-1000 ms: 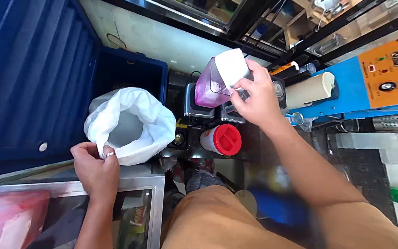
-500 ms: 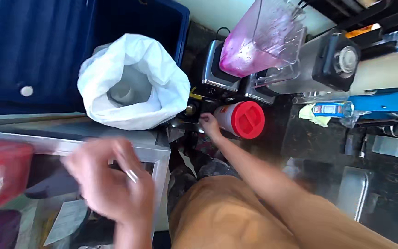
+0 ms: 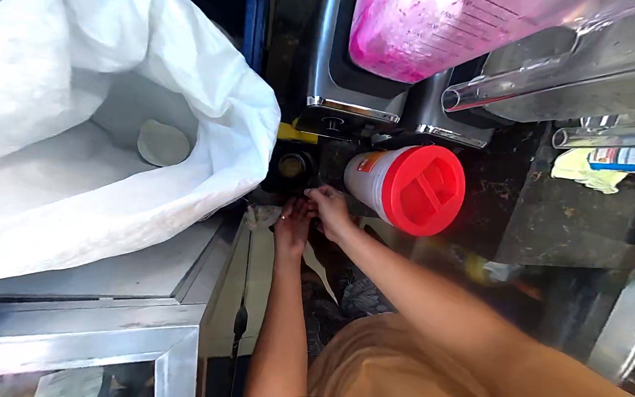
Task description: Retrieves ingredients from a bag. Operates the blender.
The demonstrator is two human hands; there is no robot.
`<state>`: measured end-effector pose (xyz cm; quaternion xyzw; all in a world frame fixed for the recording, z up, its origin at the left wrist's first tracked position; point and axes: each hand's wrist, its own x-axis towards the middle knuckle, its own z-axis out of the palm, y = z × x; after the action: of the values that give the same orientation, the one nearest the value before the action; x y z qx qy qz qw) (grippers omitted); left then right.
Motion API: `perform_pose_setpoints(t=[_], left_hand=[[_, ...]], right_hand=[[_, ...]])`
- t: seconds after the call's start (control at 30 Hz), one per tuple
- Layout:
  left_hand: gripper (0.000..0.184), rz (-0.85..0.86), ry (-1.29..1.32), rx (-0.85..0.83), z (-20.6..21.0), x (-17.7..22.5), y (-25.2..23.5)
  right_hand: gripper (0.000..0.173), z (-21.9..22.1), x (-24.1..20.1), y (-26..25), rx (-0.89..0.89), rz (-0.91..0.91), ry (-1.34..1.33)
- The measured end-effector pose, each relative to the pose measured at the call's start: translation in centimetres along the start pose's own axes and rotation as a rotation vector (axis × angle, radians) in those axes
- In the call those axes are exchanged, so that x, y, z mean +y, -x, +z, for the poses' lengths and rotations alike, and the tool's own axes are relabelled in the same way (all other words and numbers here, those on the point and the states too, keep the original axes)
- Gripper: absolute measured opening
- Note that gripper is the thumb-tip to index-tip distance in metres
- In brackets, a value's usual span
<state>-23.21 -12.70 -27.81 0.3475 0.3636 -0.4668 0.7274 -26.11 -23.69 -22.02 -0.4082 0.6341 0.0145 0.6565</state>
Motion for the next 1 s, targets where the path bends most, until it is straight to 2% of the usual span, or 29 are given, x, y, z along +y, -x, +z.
perform_pose_setpoints(t=[0.07,0.13,0.2,0.27,0.3,0.37,0.43,0.5,0.53,0.57,0.6,0.63,0.67,0.7,0.73,0.83,0.93,1.0], left_hand=[[0.047,-0.034,0.116,-0.124,0.4,-0.9,0.6],[0.062,-0.02,0.218,-0.261,0.2,-2.4,3.2],[0.07,-0.005,0.227,-0.191,1.4,-3.3,7.7],[0.051,0.022,0.223,-0.095,2.5,-3.2,12.2],[0.039,0.047,0.214,-0.112,3.0,-2.6,14.1],[0.034,0.13,0.116,-0.197,4.4,-0.4,16.8],[0.034,0.3,-0.082,-0.246,7.7,2.9,19.5],[0.017,0.524,-0.295,-0.209,12.9,6.9,22.7],[0.01,0.648,-0.422,-0.218,16.1,9.1,23.9],[0.011,0.772,-0.578,-0.284,19.7,11.4,24.9],[0.023,0.9,-0.807,-0.412,23.7,13.8,25.6],[0.048,1.016,-1.081,-0.569,28.1,16.2,25.8],[0.066,1.122,-1.343,-0.699,32.7,18.0,25.7],[0.071,1.219,-1.551,-0.756,36.7,18.9,25.2],[0.069,1.282,-1.751,-0.72,40.2,19.0,24.6],[0.064,1.237,-2.206,-0.583,46.4,17.9,22.7],[0.059,1.142,-2.458,-0.597,48.7,16.9,21.2],[0.059,1.123,-2.532,-0.641,49.2,16.9,20.4]], right_hand=[[0.031,-1.2,-2.3,4.9,-0.078,0.143,-0.069],[0.032,-3.6,-3.7,10.1,-0.164,0.276,-0.111],[0.03,-6.3,-4.6,14.6,-0.209,0.33,-0.142],[0.023,-8.6,-5.7,17.8,-0.255,0.341,-0.182],[0.021,-9.5,-6.5,19.1,-0.287,0.336,-0.212],[0.018,-10.9,-8.3,21.2,-0.408,0.291,-0.27],[0.018,-11.9,-9.8,22.3,-0.624,0.15,-0.323],[0.036,-12.6,-10.3,21.5,-0.756,-0.06,-0.27],[0.047,-12.7,-9.9,20.1,-0.719,-0.133,-0.187],[0.051,-12.5,-8.7,18.1,-0.631,-0.167,-0.088],[0.055,-12.0,-7.0,15.6,-0.533,-0.168,0.027],[0.058,-11.1,-5.3,12.8,-0.445,-0.155,0.125],[0.061,-10.0,-3.8,10.2,-0.373,-0.154,0.191],[0.065,-8.8,-3.0,8.0,-0.308,-0.169,0.211],[0.068,-7.8,-2.8,6.2,-0.241,-0.185,0.197],[0.069,-6.2,-2.8,3.3,-0.057,-0.234,0.211],[0.065,-6.6,-2.8,2.9,0.064,-0.232,0.208],[0.063,-7.6,-2.2,2.6,0.134,-0.181,0.125]])
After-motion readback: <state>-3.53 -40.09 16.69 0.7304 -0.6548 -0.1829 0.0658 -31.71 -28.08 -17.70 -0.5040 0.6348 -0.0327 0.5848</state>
